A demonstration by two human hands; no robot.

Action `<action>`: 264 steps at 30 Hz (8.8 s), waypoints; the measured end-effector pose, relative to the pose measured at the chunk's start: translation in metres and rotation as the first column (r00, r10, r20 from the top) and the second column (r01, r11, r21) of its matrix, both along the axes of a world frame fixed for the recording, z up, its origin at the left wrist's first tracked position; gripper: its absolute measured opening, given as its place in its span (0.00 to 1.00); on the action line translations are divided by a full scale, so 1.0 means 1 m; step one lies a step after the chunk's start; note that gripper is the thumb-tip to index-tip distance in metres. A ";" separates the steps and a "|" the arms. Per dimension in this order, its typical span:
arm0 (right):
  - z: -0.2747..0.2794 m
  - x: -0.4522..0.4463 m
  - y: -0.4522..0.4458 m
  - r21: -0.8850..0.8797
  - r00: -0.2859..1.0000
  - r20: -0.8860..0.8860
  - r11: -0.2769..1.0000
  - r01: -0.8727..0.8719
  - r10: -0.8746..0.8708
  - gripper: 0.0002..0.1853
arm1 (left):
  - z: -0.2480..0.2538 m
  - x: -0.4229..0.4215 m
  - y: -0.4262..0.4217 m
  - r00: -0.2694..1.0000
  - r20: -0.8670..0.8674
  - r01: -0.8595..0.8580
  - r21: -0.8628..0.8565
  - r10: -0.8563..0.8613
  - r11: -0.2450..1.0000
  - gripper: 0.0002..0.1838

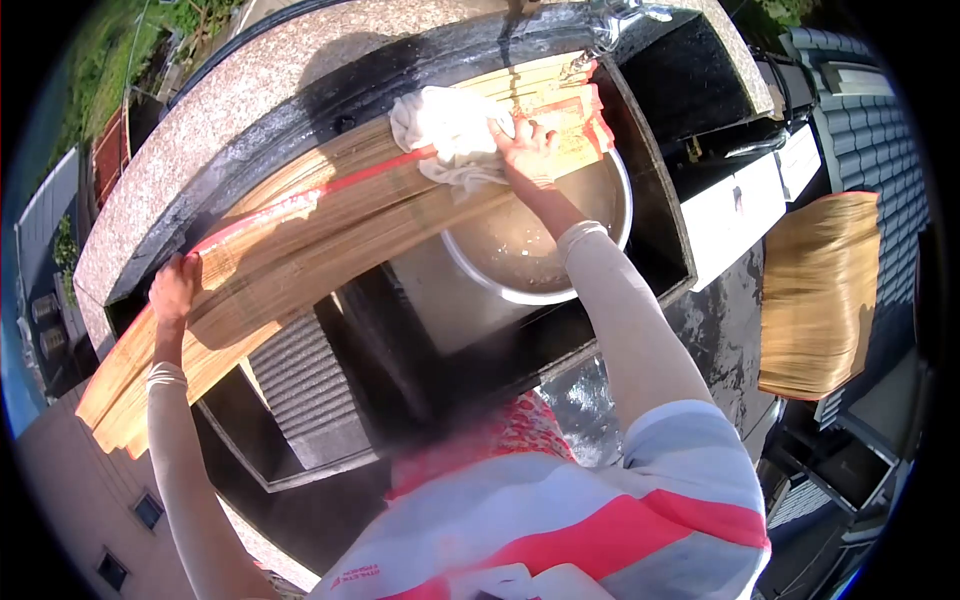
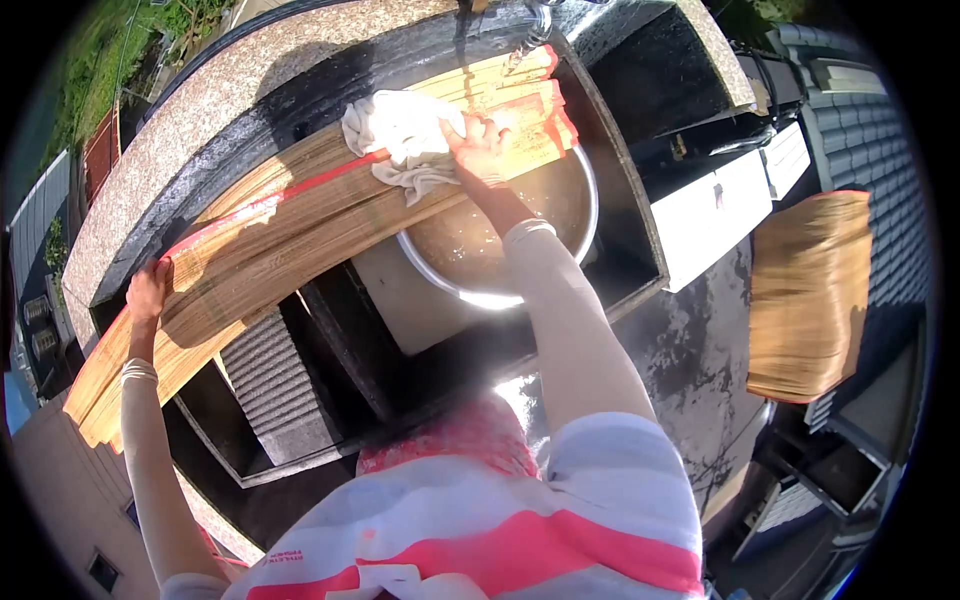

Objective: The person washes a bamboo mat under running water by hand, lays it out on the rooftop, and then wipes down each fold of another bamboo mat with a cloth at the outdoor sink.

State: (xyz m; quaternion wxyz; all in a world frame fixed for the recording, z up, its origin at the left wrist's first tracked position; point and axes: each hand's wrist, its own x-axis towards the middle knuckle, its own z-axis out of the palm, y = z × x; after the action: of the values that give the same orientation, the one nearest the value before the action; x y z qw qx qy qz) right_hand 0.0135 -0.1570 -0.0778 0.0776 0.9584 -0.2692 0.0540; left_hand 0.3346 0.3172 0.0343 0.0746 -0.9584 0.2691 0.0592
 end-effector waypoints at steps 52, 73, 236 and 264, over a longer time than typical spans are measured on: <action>-0.029 -0.213 -0.054 0.551 0.901 -0.303 0.714 0.432 -0.311 0.25 | 0.196 -0.054 -0.130 0.761 -0.635 -0.155 -0.376 -0.132 0.914 0.17; 0.114 -0.041 0.083 0.692 0.595 0.717 0.472 -0.546 -0.364 0.22 | -0.015 0.000 -0.019 0.710 -0.610 -0.607 -0.277 0.352 0.745 0.27; -0.041 -0.121 -0.092 -0.095 0.937 -0.347 0.993 -0.073 0.036 0.16 | -0.025 -0.227 -0.131 0.973 -0.064 0.158 -0.508 -0.221 0.846 0.24; 0.097 0.015 0.209 0.465 0.601 0.767 0.451 -0.762 0.226 0.28 | -0.072 -0.254 -0.042 0.993 -0.112 0.026 -0.197 -0.049 0.980 0.43</action>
State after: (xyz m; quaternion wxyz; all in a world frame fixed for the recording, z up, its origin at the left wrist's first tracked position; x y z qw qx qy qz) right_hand 0.0286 0.0523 0.0187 -0.4445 0.8565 0.0396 0.2594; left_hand 0.0801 0.2749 -0.0374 -0.0344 -0.9507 0.2956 0.0867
